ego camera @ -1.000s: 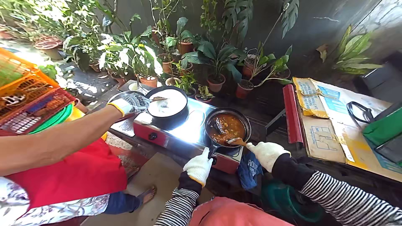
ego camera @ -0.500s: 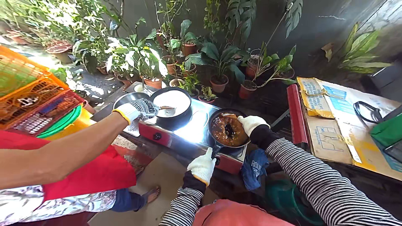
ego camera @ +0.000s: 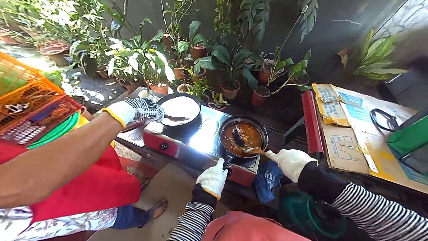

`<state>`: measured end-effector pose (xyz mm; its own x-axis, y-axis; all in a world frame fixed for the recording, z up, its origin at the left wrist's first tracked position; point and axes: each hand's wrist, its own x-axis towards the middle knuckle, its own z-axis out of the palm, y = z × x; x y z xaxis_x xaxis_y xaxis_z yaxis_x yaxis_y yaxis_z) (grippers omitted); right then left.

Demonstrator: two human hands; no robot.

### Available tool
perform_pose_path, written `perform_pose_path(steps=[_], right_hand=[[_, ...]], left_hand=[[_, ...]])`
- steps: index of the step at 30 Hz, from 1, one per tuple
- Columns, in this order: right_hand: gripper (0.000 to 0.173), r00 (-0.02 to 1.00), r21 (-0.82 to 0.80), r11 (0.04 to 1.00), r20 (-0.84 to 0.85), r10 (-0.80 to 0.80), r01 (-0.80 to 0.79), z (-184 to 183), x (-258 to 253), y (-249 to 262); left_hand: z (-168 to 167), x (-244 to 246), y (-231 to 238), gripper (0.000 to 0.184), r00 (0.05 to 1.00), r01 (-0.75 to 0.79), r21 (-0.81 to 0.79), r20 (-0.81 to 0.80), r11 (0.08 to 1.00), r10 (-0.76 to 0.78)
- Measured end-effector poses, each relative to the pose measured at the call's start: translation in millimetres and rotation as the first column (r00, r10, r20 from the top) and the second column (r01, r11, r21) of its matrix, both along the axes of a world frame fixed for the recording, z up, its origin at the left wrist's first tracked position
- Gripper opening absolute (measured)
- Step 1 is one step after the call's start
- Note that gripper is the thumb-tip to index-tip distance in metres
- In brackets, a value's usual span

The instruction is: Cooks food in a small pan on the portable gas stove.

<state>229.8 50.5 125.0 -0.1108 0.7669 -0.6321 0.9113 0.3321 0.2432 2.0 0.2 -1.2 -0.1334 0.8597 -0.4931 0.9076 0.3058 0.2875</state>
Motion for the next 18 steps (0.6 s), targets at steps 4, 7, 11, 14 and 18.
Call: perform_pose_path(steps=[4, 7, 11, 14, 18], right_hand=[[0.062, 0.998, 0.008, 0.998, -0.009, -0.064, 0.064, -18, -11, -3], [0.060, 0.991, 0.072, 0.990, -0.075, -0.114, 0.119, -35, -21, 13], [0.058, 0.958, 0.112, 0.969, -0.214, -0.192, 0.219, -44, -11, 58], [0.055, 0.802, -0.002, 0.902, -0.456, -0.385, 0.432, -39, 8, 81], [0.059, 0.301, -0.330, 0.710, -0.736, -0.606, 0.623, -58, 29, 79]], left_hand=[[-1, -1, 0, 0.061, 1.000, 0.002, -0.003, 0.005, 1.000, -0.002], [0, 0, 0, 0.061, 1.000, 0.005, -0.008, -0.004, 1.000, -0.005], [0, 0, 1, 0.061, 1.000, 0.012, -0.011, -0.023, 1.000, -0.012], [-2, 1, 1, 0.061, 1.000, 0.000, 0.002, -0.018, 1.000, 0.000], [-1, 0, 0, 0.061, 1.000, -0.005, 0.002, -0.013, 1.000, 0.005]])
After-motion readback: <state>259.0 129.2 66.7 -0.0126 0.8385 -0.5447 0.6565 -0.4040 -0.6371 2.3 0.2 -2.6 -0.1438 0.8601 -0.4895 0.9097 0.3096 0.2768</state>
